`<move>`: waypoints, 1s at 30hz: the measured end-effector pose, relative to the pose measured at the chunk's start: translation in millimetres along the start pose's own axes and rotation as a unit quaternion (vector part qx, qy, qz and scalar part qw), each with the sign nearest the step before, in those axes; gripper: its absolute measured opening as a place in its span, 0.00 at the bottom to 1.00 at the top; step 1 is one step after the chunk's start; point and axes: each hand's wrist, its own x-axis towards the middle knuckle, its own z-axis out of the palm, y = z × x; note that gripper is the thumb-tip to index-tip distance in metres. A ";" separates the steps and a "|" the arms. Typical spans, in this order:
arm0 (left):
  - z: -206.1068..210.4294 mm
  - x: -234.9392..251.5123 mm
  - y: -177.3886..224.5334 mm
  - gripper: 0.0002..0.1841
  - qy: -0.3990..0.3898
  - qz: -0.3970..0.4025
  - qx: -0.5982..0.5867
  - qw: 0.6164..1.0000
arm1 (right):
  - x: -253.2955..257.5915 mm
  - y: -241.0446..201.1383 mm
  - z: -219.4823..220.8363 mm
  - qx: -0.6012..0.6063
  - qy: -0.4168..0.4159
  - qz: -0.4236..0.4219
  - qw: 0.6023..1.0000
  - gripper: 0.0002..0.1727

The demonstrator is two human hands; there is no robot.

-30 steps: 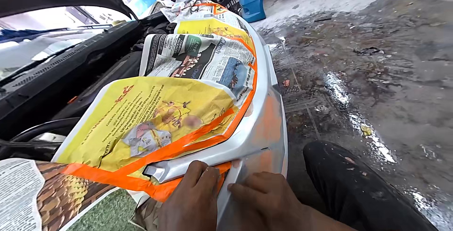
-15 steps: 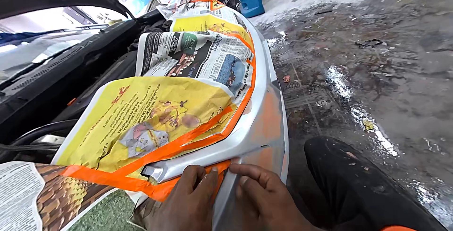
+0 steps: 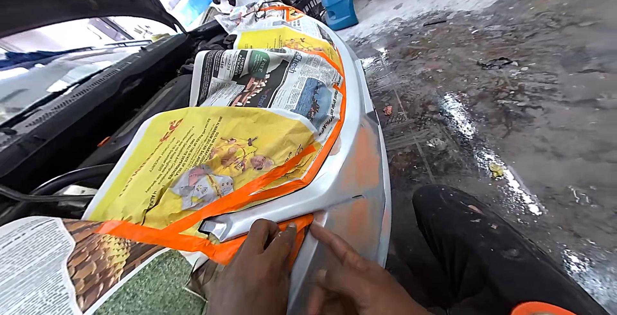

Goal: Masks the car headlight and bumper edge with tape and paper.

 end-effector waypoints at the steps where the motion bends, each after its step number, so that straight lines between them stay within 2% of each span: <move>1: 0.0 -0.3 -0.9 0.09 0.002 0.003 0.000 1.000 | -0.6 -0.2 -4.5 -0.097 0.046 -0.048 0.993 0.31; 4: 2.7 -2.9 -3.2 0.09 0.024 0.007 0.002 1.000 | 15.3 1.6 -23.2 -0.350 0.078 -0.199 0.912 0.28; 7: 2.6 -4.0 -3.8 0.11 0.035 0.008 0.010 0.999 | 31.6 10.9 -35.0 -0.499 0.096 -0.256 0.822 0.28; 10: 3.7 -5.2 -4.1 0.13 0.046 -0.002 0.022 0.999 | 36.7 15.9 -39.9 -0.540 0.130 -0.314 0.770 0.25; 15: 7.4 -6.7 -4.8 0.13 0.062 -0.010 0.026 0.998 | 42.2 12.1 -44.0 -0.566 0.139 -0.290 0.759 0.23; 17: 7.6 -5.8 -5.6 0.13 0.064 -0.007 0.024 0.998 | 40.0 21.5 -40.6 -0.611 0.137 -0.332 0.706 0.24; 19: 6.5 -5.8 -6.5 0.13 0.055 -0.005 0.023 0.998 | 33.7 35.0 -38.6 -0.654 0.101 -0.379 0.647 0.26; 21: 1.8 -4.4 -6.0 0.14 0.030 -0.006 0.009 0.999 | 30.1 36.6 -40.4 -0.644 0.078 -0.399 0.649 0.25; 25: -4.1 -6.3 -6.4 0.17 0.002 -0.010 0.003 1.000 | 39.4 25.1 -45.3 -0.580 0.127 -0.389 0.704 0.24; 27: -4.1 -6.1 -6.0 0.17 0.000 -0.014 0.002 1.000 | 43.3 28.6 -39.0 -0.590 0.108 -0.392 0.698 0.25; 30: -10.5 -3.2 -3.4 0.20 -0.030 -0.024 -0.017 0.999 | 35.9 29.7 -24.1 -0.619 0.029 -0.407 0.671 0.24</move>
